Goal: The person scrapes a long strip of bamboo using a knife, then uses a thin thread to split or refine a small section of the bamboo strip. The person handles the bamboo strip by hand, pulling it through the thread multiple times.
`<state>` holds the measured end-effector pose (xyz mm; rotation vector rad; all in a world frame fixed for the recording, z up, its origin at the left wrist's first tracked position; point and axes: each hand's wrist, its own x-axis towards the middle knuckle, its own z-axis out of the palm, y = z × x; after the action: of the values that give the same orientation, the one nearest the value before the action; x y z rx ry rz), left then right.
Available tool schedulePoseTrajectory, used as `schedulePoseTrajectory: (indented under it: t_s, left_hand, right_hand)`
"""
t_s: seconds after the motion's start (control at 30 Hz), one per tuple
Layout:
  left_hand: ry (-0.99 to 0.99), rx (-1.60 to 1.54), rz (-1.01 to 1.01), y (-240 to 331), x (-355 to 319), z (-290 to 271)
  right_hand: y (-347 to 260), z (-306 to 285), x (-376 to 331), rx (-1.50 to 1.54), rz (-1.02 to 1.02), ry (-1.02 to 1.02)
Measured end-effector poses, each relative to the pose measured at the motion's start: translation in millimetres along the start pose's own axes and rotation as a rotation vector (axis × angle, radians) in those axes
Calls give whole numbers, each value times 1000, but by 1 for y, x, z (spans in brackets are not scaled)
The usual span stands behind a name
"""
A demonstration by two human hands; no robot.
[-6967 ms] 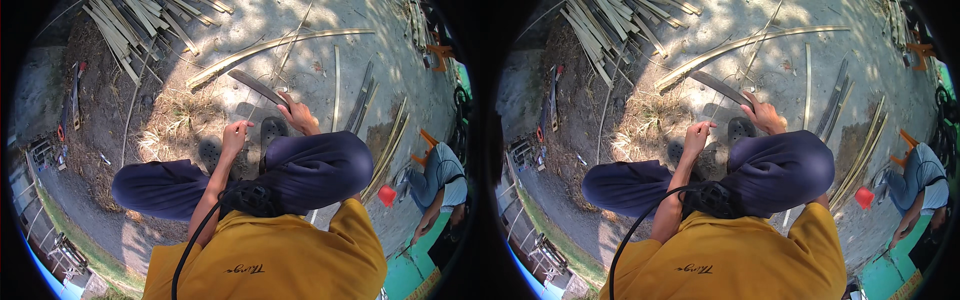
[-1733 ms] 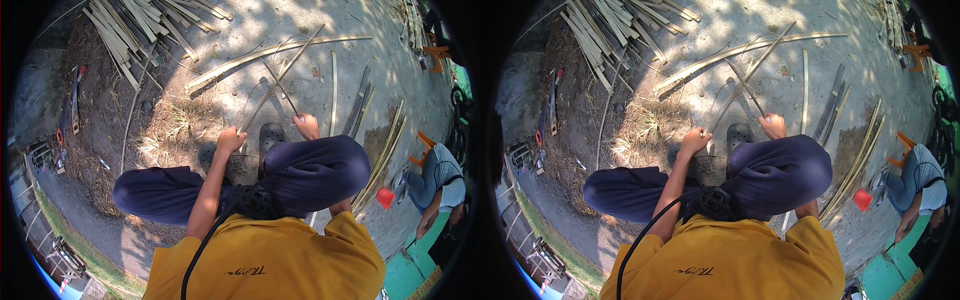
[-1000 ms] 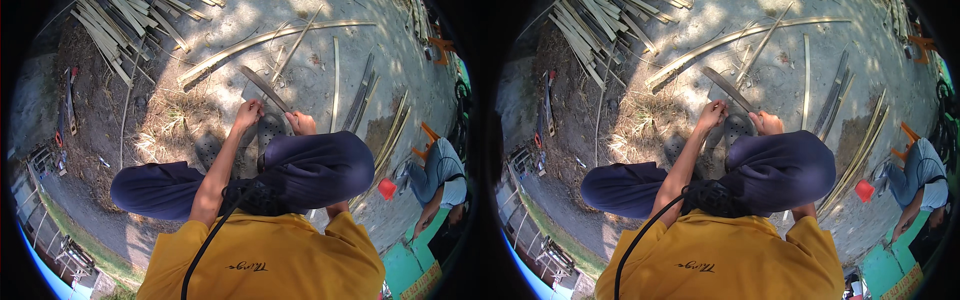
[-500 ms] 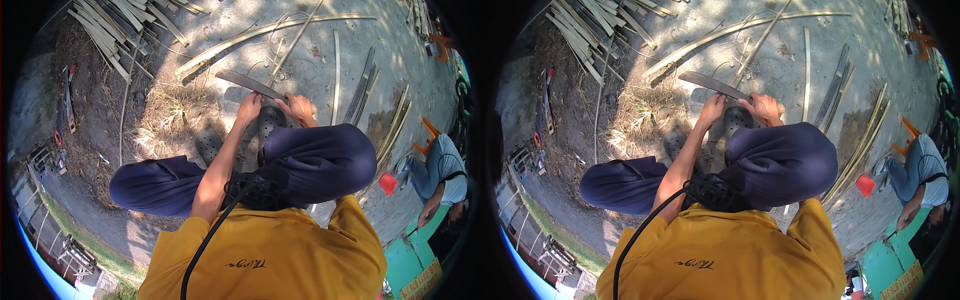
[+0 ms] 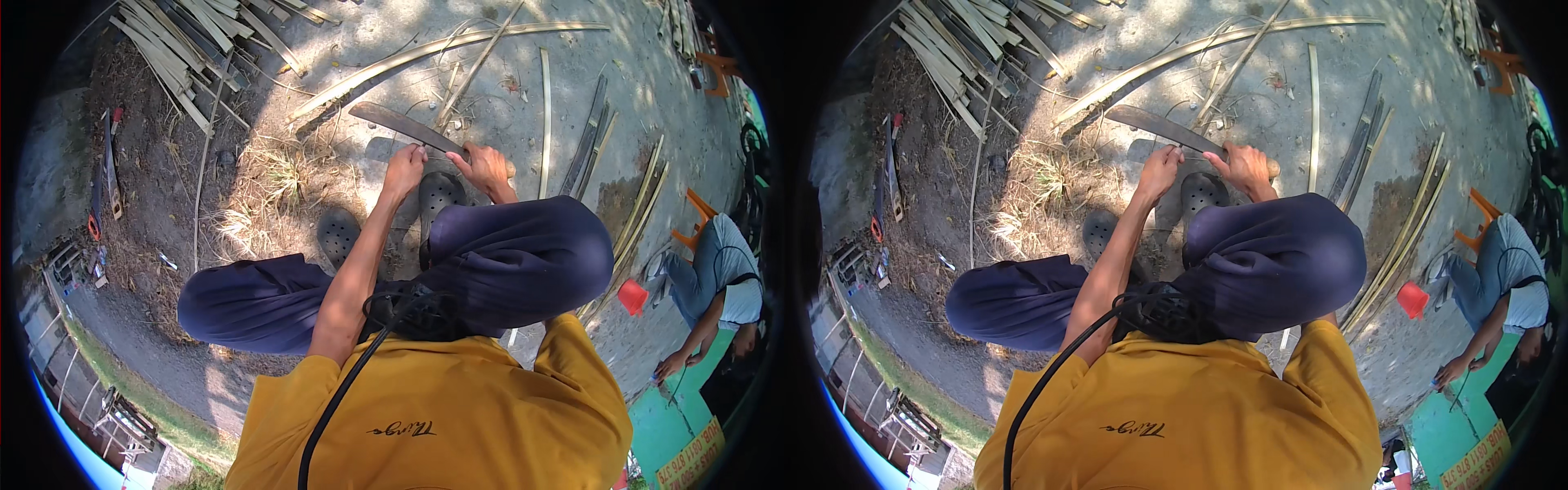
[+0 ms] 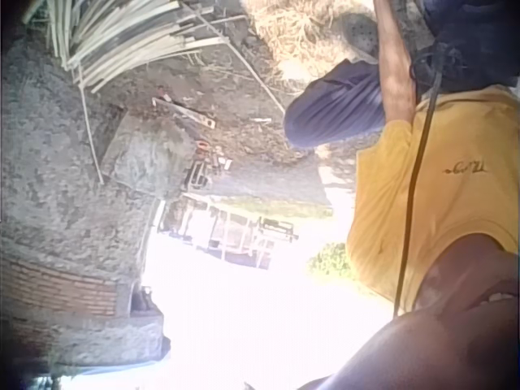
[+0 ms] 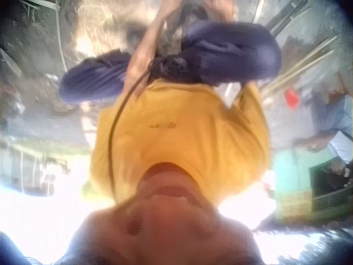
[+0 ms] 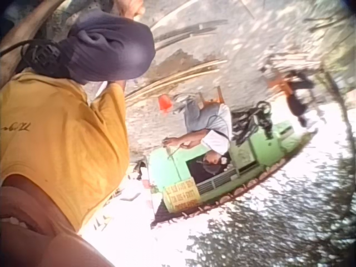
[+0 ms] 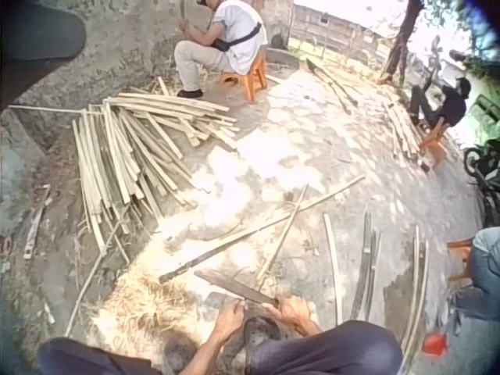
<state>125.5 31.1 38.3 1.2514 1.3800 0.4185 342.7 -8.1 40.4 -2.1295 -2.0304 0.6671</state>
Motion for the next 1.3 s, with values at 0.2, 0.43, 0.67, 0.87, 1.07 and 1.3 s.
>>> schedulePoseTrajectory:
  t_s: [0.2, 0.43, 0.67, 0.87, 1.07, 1.3]
  left_hand:
    - [-7, -9, -8, 7, -5, 1]
    - [20, -25, -32, 2, -3, 2]
    - [7, 6, 14, -9, 0, 1]
    - [-44, 18, -39, 5, -16, 4]
    - [-40, 0, -29, 20, -8, 7]
    - [-240, -198, -230, 16, 5, 0]
  right_hand:
    - [0, -5, 1, 0, 4, 5]
    - [-13, -6, -5, 94, -74, -58]
    - [-21, -7, -1, 90, 40, -12]
    - [20, -14, 14, 42, 181, 108]
    - [-12, -28, 4, 100, -11, 72]
    - [2, -22, -3, 142, 51, 43]
